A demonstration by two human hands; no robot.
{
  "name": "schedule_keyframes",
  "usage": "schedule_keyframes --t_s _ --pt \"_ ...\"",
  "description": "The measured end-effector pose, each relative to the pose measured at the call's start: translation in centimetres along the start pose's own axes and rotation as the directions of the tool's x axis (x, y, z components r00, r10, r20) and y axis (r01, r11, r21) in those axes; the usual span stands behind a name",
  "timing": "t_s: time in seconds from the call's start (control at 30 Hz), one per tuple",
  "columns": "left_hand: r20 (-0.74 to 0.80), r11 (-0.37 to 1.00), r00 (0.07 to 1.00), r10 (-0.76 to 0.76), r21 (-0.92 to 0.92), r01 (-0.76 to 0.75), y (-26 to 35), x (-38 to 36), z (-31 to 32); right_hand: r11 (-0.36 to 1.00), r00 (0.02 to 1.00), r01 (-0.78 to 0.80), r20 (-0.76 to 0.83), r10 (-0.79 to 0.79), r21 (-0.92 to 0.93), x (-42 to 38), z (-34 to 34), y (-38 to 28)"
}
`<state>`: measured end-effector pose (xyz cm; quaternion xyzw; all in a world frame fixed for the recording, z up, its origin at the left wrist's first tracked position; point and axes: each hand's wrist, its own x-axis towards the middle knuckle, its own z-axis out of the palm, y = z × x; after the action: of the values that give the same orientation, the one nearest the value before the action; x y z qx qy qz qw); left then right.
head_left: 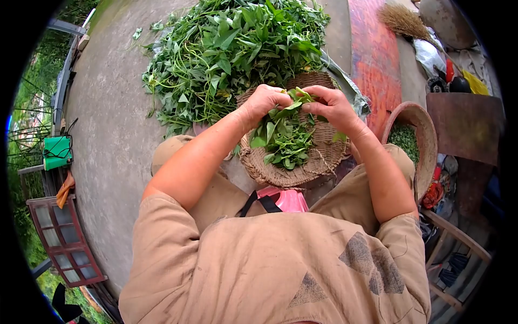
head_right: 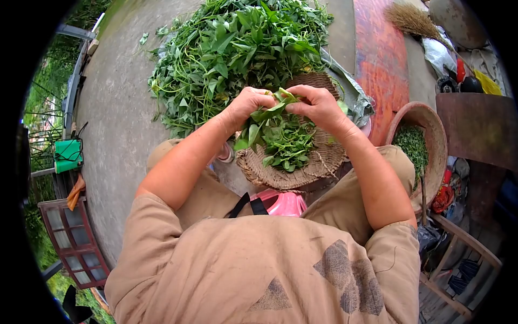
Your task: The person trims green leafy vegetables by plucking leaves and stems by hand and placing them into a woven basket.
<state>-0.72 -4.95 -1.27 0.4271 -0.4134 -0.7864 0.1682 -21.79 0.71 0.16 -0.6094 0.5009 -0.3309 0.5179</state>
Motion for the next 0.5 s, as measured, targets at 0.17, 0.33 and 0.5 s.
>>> schedule_keyframes --t_s 0.17,0.33,0.5 --pt "0.051 0.987 0.998 0.042 0.150 -0.049 -0.4 0.5 0.0 0.920 0.940 -0.011 -0.310 0.143 0.392 0.6 -0.7 0.9" --pt "0.001 0.995 0.998 0.064 0.082 -0.064 -0.6 0.5 -0.5 0.802 0.842 0.142 -0.497 0.210 0.581 1.0 -5.3 0.7" --pt "0.021 1.000 1.000 0.011 -0.017 -0.010 -0.2 -0.1 -1.0 0.865 0.928 -0.070 -0.285 0.239 0.497 0.0 -6.3 -0.6"
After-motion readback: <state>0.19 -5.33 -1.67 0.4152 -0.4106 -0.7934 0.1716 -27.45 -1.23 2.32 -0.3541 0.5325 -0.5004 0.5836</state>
